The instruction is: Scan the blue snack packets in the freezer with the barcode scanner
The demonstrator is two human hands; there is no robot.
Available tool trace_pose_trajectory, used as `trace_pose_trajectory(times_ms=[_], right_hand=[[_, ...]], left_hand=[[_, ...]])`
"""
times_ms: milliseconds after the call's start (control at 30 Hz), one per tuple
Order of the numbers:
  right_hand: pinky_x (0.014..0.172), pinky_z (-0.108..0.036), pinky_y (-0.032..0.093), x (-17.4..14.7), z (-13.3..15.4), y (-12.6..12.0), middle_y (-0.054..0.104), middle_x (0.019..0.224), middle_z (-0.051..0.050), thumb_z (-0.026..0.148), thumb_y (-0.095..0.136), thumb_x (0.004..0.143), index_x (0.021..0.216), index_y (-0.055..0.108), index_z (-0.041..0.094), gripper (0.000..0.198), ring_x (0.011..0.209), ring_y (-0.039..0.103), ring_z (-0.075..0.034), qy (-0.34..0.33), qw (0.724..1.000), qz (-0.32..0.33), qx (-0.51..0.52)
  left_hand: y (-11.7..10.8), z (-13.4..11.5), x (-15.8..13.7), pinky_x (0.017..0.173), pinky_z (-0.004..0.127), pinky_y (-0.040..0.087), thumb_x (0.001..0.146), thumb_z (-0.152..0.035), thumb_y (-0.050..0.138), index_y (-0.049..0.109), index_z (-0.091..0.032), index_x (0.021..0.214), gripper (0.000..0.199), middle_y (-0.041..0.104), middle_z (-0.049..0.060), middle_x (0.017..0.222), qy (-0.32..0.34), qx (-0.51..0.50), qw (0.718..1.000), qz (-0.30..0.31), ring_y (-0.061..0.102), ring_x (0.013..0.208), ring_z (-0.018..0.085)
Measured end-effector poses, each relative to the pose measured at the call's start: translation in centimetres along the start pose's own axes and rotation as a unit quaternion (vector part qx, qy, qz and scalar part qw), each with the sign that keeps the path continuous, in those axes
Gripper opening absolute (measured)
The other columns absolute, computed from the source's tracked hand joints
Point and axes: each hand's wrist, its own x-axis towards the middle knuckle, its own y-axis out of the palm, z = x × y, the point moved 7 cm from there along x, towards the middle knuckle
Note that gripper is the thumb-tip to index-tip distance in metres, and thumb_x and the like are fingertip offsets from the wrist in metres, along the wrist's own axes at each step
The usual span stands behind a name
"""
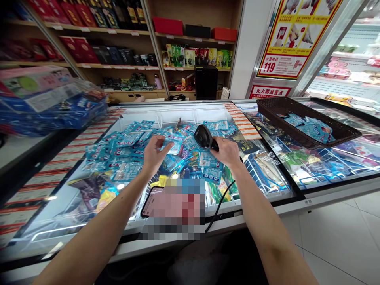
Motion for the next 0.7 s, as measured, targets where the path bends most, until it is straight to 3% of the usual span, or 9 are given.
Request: trace_pose_trajectory(times_ms=[67, 133, 200, 267, 400, 500, 700], right_hand=[[0.060, -0.029, 0.040, 0.0, 0.0, 0.0, 0.070, 0.086, -0.006, 0.039, 0.058, 0.078, 0.111, 0.061, 0.019, 0.038, 0.075, 0.065, -0.023, 0.002, 1.000, 0.005, -0.002], [0.061, -0.028, 0.040, 0.0, 0.1, 0.1, 0.071, 0.088, -0.007, 0.039, 0.057, 0.079, 0.112, 0.060, 0.019, 0.039, 0.077, 0.065, -0.023, 0.003, 1.000, 0.014, -0.001], [0.062, -0.028, 0.039, 0.0, 0.1, 0.2, 0.070, 0.091, -0.007, 0.039, 0.055, 0.080, 0.113, 0.060, 0.019, 0.039, 0.080, 0.065, -0.023, 0.001, 1.000, 0.025, -0.001], [0.063, -0.028, 0.039, 0.0, 0.2, 0.3, 0.070, 0.092, -0.007, 0.040, 0.054, 0.081, 0.114, 0.059, 0.019, 0.040, 0.081, 0.065, -0.023, -0.002, 0.999, 0.034, 0.000], [0.063, -0.028, 0.039, -0.1, 0.5, 0.5, 0.070, 0.093, -0.006, 0.040, 0.053, 0.082, 0.115, 0.059, 0.020, 0.040, 0.081, 0.064, -0.023, -0.017, 0.999, 0.039, 0.006], [0.063, -0.028, 0.038, -0.1, 0.8, 0.5, 0.070, 0.092, -0.006, 0.042, 0.052, 0.083, 0.115, 0.059, 0.020, 0.040, 0.081, 0.064, -0.022, -0.029, 0.999, 0.037, 0.014], [0.063, -0.027, 0.038, -0.2, 1.4, 0.6, 0.070, 0.092, -0.006, 0.037, 0.054, 0.081, 0.115, 0.059, 0.018, 0.039, 0.081, 0.063, -0.021, -0.068, 0.997, 0.034, 0.030]], left_hand=[[-0.2, 0.9, -0.1, 0.051, 0.021, 0.036, 0.078, -0.049, 0.061, 0.049, -0.019, 0.102, 0.040, 0.055, -0.002, 0.075, -0.046, -0.030, 0.998, -0.025, 0.047, 0.055, 0.007], [-0.4, 1.4, -0.1, 0.047, 0.020, 0.034, 0.075, -0.048, 0.065, 0.044, -0.019, 0.112, 0.052, 0.056, 0.000, 0.082, -0.078, -0.067, 0.994, -0.048, 0.046, 0.052, 0.005], [-0.9, 1.3, 0.0, 0.050, 0.020, 0.037, 0.072, -0.044, 0.069, 0.038, -0.020, 0.124, 0.065, 0.057, 0.007, 0.103, -0.079, -0.082, 0.991, -0.074, 0.052, 0.063, 0.007], [-1.1, 1.0, 0.2, 0.054, 0.020, 0.041, 0.071, -0.042, 0.070, 0.040, -0.021, 0.127, 0.067, 0.054, 0.009, 0.116, -0.067, -0.077, 0.992, -0.075, 0.056, 0.075, 0.011], [-0.7, 1.0, 0.2, 0.054, 0.021, 0.040, 0.076, -0.043, 0.064, 0.058, -0.020, 0.109, 0.041, 0.062, 0.001, 0.088, -0.095, -0.068, 0.992, -0.037, 0.051, 0.063, 0.009], [-1.0, 1.3, 0.0, 0.052, 0.022, 0.035, 0.076, -0.046, 0.063, 0.062, -0.020, 0.096, 0.033, 0.057, -0.003, 0.069, -0.115, -0.040, 0.992, -0.045, 0.042, 0.051, 0.007], [-1.7, 2.1, 0.1, 0.053, 0.022, 0.034, 0.072, -0.045, 0.067, 0.053, -0.019, 0.078, 0.031, 0.051, -0.004, 0.067, -0.097, -0.040, 0.990, -0.093, 0.040, 0.055, 0.008]])
